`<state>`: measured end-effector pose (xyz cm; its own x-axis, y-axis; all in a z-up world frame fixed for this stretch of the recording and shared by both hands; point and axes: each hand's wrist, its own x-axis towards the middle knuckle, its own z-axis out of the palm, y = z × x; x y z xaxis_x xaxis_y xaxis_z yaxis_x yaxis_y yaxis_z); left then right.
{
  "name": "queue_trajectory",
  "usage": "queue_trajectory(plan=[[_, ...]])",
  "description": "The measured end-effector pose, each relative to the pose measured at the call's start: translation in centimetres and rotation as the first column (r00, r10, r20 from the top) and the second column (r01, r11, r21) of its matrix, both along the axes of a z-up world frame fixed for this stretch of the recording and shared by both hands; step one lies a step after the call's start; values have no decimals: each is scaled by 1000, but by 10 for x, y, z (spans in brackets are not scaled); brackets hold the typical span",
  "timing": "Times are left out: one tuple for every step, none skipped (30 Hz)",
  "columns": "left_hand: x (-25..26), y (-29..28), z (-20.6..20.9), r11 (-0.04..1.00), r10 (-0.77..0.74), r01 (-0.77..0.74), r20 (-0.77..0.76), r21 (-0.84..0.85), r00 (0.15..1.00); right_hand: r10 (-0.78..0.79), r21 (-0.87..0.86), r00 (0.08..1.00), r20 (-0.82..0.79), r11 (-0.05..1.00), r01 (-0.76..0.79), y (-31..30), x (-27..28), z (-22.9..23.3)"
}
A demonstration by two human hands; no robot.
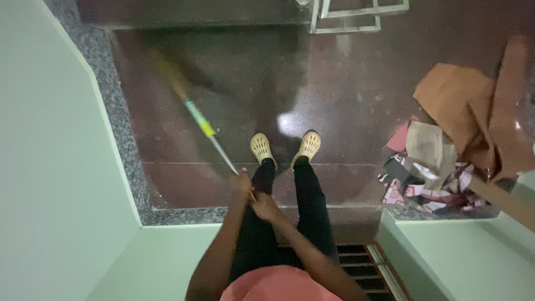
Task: The person sweeps the stairs and the landing using a broom, moving paper scraps and debris to the side while walking down the steps.
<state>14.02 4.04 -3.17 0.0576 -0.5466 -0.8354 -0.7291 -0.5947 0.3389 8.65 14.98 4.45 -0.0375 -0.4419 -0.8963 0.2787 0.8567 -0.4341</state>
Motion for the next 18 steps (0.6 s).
queue_trajectory(plan=[[-5,-23,-8,999,26,-26,12,26,1000,104,30,994,33,994,-105,-22,-13,-18],[-10,-43,-14,998,30,-32,27,51,999,73,26,996,42,997,-74,-43,-24,-29],[-18,-62,-22,997,39,-41,39,64,998,43,22,998,51,999,-44,-61,-35,-35],[-25,-76,-29,996,47,-51,50,78,998,-2,95,996,93,995,-7,-72,-39,-35],[-32,-79,-35,995,-19,13,59,103,998,-50,170,990,132,985,27,-81,-41,-34],[-43,-80,-40,988,-90,81,66,128,994,-105,245,981,166,968,62,-88,-42,-33],[-55,-77,-46,977,-161,149,71,153,984,-157,262,977,147,958,115,-86,-46,-35],[-63,-67,-50,959,-231,214,77,185,970,-209,284,969,131,944,166,-74,-47,-38],[-71,-55,-54,936,-300,277,80,218,951,-261,306,959,114,927,216,-59,-45,-42],[-78,-43,-58,910,-362,332,85,247,928,-304,315,949,81,911,265,-42,-41,-44],[-86,-30,-62,880,-422,385,87,278,903,-346,323,937,47,893,314,-22,-37,-44],[-93,-14,-68,852,-475,439,69,286,877,-514,303,855,71,827,473,-1,-31,-41],[-99,7,-71,821,-525,497,30,279,851,-663,289,742,98,732,617,15,-29,-36],[-109,25,-73,788,-576,564,-27,248,817,-640,321,768,20,731,602,24,-41,-36],[-122,43,-70,748,-628,632,-90,203,773,-610,355,790,-56,727,587,32,-54,-28],[-133,58,-65,708,-669,682,-137,180,731,-608,386,791,-71,714,584,41,-63,-11],[-143,75,-58,672,-700,721,-174,169,693,-606,417,791,-85,700,580,50,-71,9],[-143,89,-46,646,-715,745,-208,167,667,-642,393,760,-101,676,623,53,-72,28]])
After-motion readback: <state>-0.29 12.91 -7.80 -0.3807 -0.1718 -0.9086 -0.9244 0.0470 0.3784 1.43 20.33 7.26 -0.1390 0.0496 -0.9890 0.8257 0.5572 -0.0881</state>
